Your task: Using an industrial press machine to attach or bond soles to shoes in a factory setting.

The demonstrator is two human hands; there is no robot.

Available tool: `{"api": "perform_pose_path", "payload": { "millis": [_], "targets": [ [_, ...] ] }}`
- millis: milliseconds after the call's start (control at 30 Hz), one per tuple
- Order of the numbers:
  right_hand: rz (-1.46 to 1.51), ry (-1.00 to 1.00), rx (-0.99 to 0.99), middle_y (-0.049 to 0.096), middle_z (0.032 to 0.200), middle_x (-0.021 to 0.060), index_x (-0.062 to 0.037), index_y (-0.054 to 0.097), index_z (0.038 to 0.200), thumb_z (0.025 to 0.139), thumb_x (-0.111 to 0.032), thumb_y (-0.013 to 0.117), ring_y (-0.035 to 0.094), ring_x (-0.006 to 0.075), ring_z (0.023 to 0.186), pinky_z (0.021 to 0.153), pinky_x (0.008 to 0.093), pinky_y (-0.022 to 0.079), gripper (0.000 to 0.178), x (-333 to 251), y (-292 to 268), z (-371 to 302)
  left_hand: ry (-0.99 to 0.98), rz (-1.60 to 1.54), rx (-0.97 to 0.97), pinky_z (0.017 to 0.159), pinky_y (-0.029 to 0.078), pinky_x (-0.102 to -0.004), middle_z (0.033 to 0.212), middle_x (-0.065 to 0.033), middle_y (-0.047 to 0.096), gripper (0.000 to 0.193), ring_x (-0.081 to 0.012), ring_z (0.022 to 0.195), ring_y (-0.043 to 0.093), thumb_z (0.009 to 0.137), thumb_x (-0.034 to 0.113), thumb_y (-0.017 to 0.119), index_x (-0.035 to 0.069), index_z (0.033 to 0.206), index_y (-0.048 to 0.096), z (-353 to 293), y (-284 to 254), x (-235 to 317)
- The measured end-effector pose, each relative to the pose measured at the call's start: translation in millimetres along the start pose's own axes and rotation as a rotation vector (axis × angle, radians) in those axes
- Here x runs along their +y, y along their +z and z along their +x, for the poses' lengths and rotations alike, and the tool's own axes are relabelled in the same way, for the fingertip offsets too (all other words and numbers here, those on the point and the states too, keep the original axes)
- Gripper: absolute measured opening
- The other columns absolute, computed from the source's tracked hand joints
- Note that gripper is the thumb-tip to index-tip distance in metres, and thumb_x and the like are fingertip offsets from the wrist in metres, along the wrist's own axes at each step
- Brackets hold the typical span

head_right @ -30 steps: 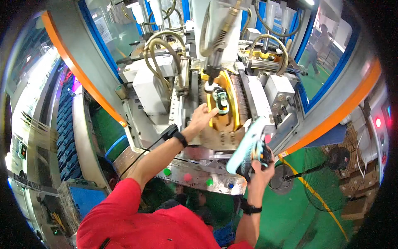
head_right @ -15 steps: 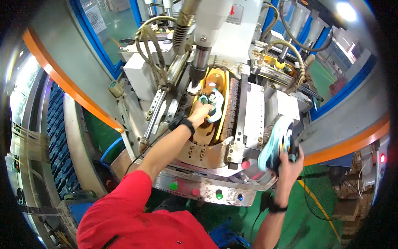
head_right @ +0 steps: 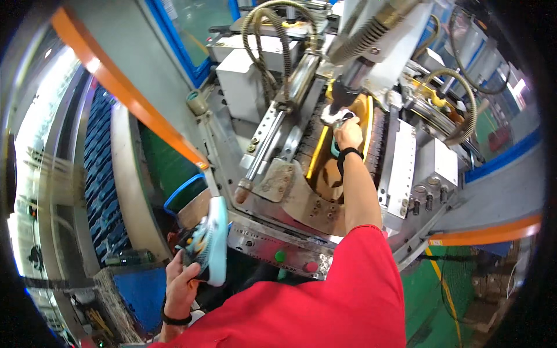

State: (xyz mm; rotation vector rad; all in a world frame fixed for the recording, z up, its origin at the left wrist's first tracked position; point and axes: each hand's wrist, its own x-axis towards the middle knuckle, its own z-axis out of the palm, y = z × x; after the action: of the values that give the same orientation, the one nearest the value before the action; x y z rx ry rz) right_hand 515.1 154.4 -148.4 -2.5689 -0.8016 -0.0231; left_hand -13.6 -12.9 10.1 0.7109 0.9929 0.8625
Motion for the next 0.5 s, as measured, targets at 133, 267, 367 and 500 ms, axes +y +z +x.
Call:
{"api": "perform_pose_path", "payload": {
  "millis": [133, 267, 367, 500],
  "targets": [
    [0.088, -0.006, -0.051, 0.066, 0.096, 0.0283, 0.0032, 0.042, 0.112, 0.079, -0.023, 0.067, 0.067, 0.0424, 0.088, 0.079, 0.0461, 0.055, 0.049, 5.0, -10.4, -3.9, 0.126, -0.098, 0.316, 0.072, 0.053, -0.0236, 0.106, -0.0078, 0.064, 0.042, -0.0134, 0.087, 0.066, 0.087, 0.001, 0.059, -0.003, 0.128, 0.049, -45.6, -33.7, -23.4],
    [0.436, -0.725, 0.019, 0.066, 0.096, 0.0224, 0.0041, 0.057, 0.111, 0.087, -0.012, 0.057, 0.064, 0.0405, 0.09, 0.081, 0.0445, 0.051, 0.029, -25.1, -73.3, -126.8, 0.228, 0.084, 0.701, 0.076, 0.052, -0.0295, 0.104, -0.0072, 0.063, 0.033, -0.0172, 0.095, 0.063, 0.088, 0.011, 0.063, -0.002, 0.118, 0.059, -86.8, -50.5, -80.6],
    [0.604, -0.866, -0.085, 0.065, 0.084, 0.0165, 0.0002, 0.065, 0.088, 0.086, -0.003, 0.057, 0.061, 0.0344, 0.078, 0.074, 0.0395, 0.049, 0.008, -29.6, -113.3, -283.9, 0.335, 0.689, 0.531, 0.078, 0.052, -0.0291, 0.104, -0.0058, 0.065, 0.026, -0.0154, 0.093, 0.063, 0.09, 0.009, 0.062, 0.0, 0.115, 0.061, -102.0, -44.5, -103.8],
    [0.444, -1.033, -0.413, 0.062, 0.097, 0.0147, -0.0035, 0.062, 0.099, 0.083, -0.003, 0.058, 0.057, 0.0338, 0.095, 0.082, 0.0422, 0.047, 0.017, 13.4, -7.6, -366.3, 0.131, -0.191, 0.603, 0.079, 0.054, -0.032, 0.104, -0.0083, 0.065, 0.025, -0.0175, 0.096, 0.065, 0.091, 0.007, 0.062, -0.002, 0.114, 0.059, -131.6, -33.7, -127.5]
  ]
}}
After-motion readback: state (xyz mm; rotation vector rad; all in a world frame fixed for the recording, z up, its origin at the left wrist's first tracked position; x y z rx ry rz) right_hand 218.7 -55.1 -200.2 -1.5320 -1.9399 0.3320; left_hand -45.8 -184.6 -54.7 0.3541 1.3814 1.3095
